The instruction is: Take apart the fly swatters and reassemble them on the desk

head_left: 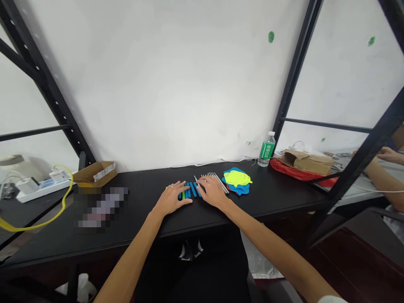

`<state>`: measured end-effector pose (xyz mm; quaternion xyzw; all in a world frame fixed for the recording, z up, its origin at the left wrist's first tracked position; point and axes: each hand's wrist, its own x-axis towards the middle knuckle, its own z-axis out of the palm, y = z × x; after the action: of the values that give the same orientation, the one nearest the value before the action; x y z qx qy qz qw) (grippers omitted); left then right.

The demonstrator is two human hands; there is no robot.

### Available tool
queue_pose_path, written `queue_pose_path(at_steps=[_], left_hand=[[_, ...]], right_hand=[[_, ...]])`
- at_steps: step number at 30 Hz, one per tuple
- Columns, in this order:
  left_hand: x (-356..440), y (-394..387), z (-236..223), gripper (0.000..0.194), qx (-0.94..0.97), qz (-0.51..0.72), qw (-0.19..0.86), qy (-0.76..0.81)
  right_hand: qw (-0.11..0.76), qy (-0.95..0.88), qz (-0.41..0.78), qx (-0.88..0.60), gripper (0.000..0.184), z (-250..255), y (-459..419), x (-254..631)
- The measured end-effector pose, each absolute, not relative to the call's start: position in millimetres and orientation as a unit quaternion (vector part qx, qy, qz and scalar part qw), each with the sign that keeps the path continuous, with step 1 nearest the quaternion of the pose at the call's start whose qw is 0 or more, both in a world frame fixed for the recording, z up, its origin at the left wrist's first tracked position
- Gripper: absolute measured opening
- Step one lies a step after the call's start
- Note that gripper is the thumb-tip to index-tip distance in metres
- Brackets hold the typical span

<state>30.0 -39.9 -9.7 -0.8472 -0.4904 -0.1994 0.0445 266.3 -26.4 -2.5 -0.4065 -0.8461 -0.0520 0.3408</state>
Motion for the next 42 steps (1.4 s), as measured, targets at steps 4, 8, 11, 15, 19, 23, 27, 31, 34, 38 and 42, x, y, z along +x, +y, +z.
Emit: queue_pose_path(at_steps=[4,8,11,15,19,23,27,31,34,38,42], left_hand=[[29.7,-39.0,-10.9,0.068,-0.841,-0.196,0.031,-0.503],[30.2,-40.7,-10.2,0.068,-0.833,-0.201,0.015,-0.515],[30.8,-42.6,-8.7,0.067,-0.831,-0.204,0.018,-0.518],[31.3,-43.8,-7.0,0.066,-0.831,-0.204,0.026,-0.518],[31.4,-43.3,-6.9,0.067,-0.83,-0.205,0.029,-0.518],[30.5,-43.0,-7.7,0.067,-0.83,-0.218,0.036,-0.513],[29.8,-43.9,-7.5,0.064,-0.839,-0.225,0.035,-0.494],[30.9,-44.5,-5.8,0.058,-0.838,-0.226,0.033,-0.496],[31.7,-44.7,-4.8,0.057,-0.838,-0.226,0.036,-0.495],[31.9,-45.0,-4.4,0.056,-0.838,-0.226,0.043,-0.494],[31.9,-45.2,-4.4,0.056,-0.839,-0.227,0.046,-0.492]], right_hand=[[0.317,-0.774,-0.065,-0.544,0.04,-7.4,-20.6,275.4],[0.265,-0.779,-0.048,-0.567,0.037,-9.9,-21.6,272.2],[0.253,-0.785,-0.045,-0.564,0.034,-8.3,-24.2,268.6],[0.262,-0.79,-0.05,-0.551,0.034,-7.7,-24.2,268.6],[0.278,-0.793,-0.049,-0.54,0.033,-8.6,-22.2,269.9],[0.296,-0.794,-0.05,-0.529,0.031,-6.8,-22.2,270.5],[0.295,-0.809,-0.034,-0.508,0.03,-4.5,-23.7,270.4],[0.3,-0.803,-0.033,-0.515,0.031,-6.6,-24.0,269.3],[0.298,-0.777,-0.05,-0.552,0.038,-10.2,-23.3,269.1],[0.265,-0.778,-0.029,-0.569,0.046,-13.1,-22.2,270.4],[0.257,-0.783,-0.029,-0.565,0.04,-13.3,-21.4,270.9]])
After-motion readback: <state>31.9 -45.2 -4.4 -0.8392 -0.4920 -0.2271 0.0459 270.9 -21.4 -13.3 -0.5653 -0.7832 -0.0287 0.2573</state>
